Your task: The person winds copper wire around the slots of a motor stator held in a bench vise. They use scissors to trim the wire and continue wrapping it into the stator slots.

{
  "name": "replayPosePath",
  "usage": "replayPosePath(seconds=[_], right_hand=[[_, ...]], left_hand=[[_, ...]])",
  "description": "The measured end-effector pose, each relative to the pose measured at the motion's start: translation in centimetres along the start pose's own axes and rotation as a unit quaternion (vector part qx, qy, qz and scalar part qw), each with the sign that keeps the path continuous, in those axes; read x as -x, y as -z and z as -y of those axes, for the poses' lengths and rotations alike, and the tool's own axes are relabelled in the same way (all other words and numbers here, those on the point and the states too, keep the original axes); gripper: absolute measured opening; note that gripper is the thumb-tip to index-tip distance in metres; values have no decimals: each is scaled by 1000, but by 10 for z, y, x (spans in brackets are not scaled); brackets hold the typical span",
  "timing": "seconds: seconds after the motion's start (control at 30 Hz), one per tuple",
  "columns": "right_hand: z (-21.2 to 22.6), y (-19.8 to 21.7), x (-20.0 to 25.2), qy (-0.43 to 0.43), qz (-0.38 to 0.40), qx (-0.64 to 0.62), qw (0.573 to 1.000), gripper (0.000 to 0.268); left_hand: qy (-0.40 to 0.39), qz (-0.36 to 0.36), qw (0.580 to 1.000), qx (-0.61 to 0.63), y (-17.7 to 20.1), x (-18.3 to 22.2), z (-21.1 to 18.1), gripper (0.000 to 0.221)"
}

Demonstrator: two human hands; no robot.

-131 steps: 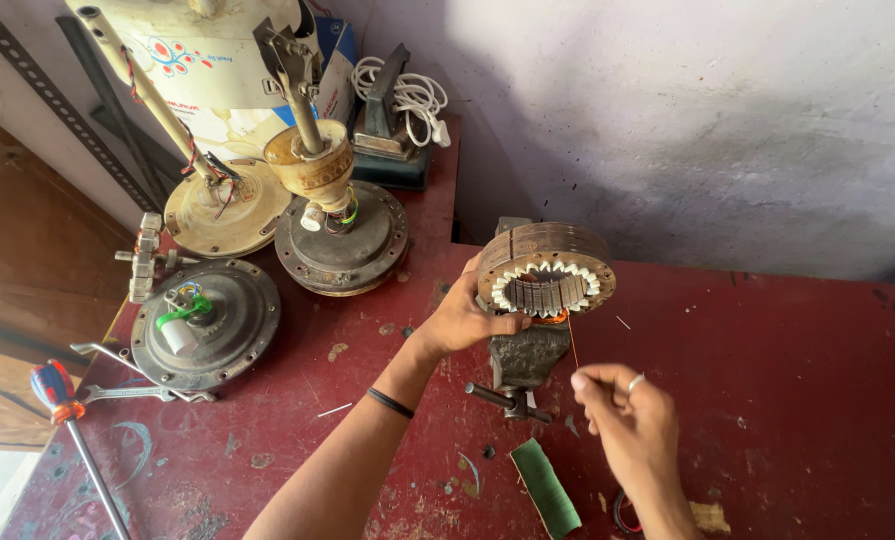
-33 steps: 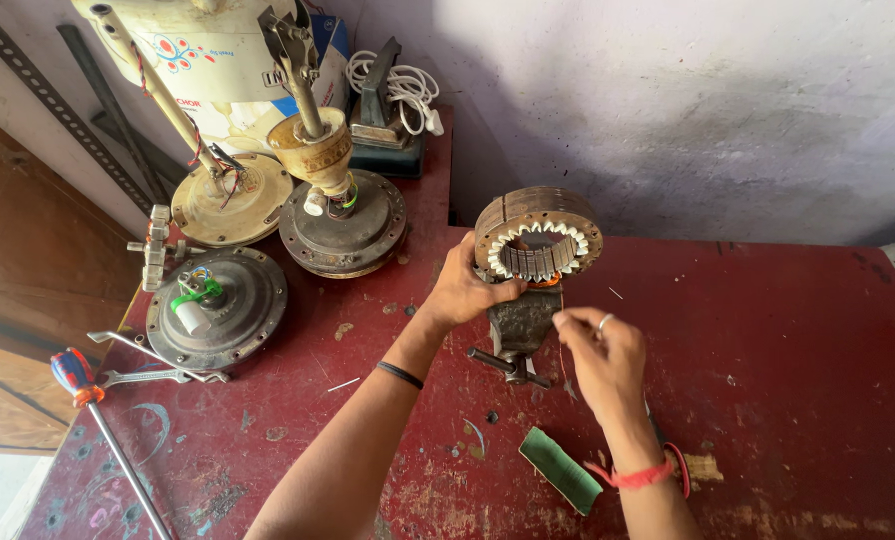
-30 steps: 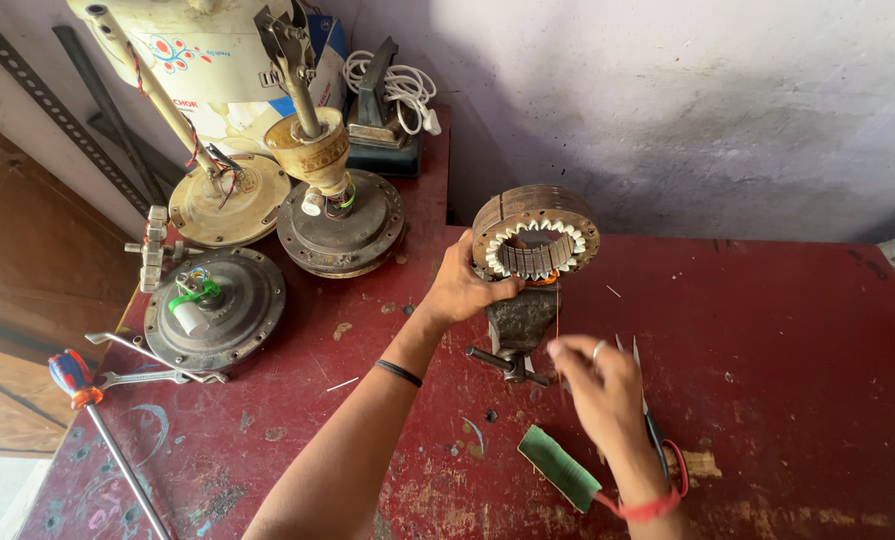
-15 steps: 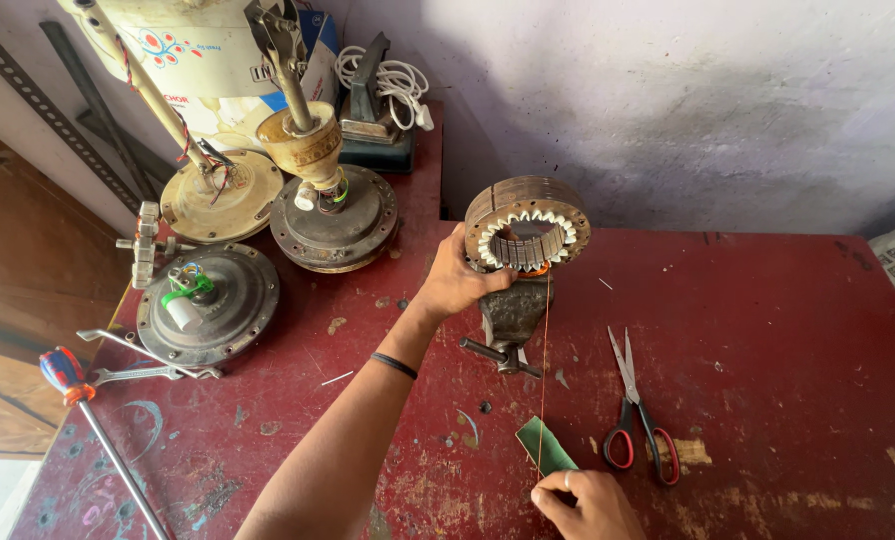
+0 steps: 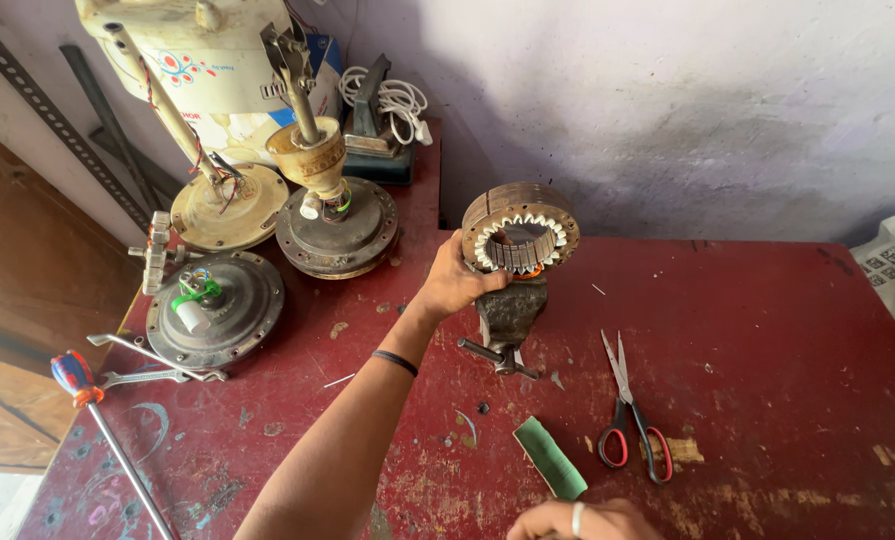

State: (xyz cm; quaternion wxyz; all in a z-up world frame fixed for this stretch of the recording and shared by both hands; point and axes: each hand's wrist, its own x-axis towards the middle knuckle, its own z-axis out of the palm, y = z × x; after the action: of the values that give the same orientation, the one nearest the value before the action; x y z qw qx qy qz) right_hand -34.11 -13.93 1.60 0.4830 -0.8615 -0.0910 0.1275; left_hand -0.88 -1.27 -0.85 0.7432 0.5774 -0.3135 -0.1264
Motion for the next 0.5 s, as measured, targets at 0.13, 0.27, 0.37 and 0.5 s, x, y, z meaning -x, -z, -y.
replayPosePath(seconds=[0.13, 0.27, 0.37, 0.5], right_hand=[[3, 22, 9, 172, 27, -133, 976, 26], [-1, 35, 2, 215, 45, -263, 940, 32], [-14, 32, 4, 209, 52, -319, 923, 37], [-36, 26, 18, 198, 62, -394, 895, 45]], left_hand=[[4, 3, 1000, 4, 0, 1, 2, 63], [-3, -4, 1000, 8, 1, -2, 3, 66], [8, -5, 1000, 13, -1, -1, 6, 65], [23, -11, 1000, 9, 0, -1, 5, 65]])
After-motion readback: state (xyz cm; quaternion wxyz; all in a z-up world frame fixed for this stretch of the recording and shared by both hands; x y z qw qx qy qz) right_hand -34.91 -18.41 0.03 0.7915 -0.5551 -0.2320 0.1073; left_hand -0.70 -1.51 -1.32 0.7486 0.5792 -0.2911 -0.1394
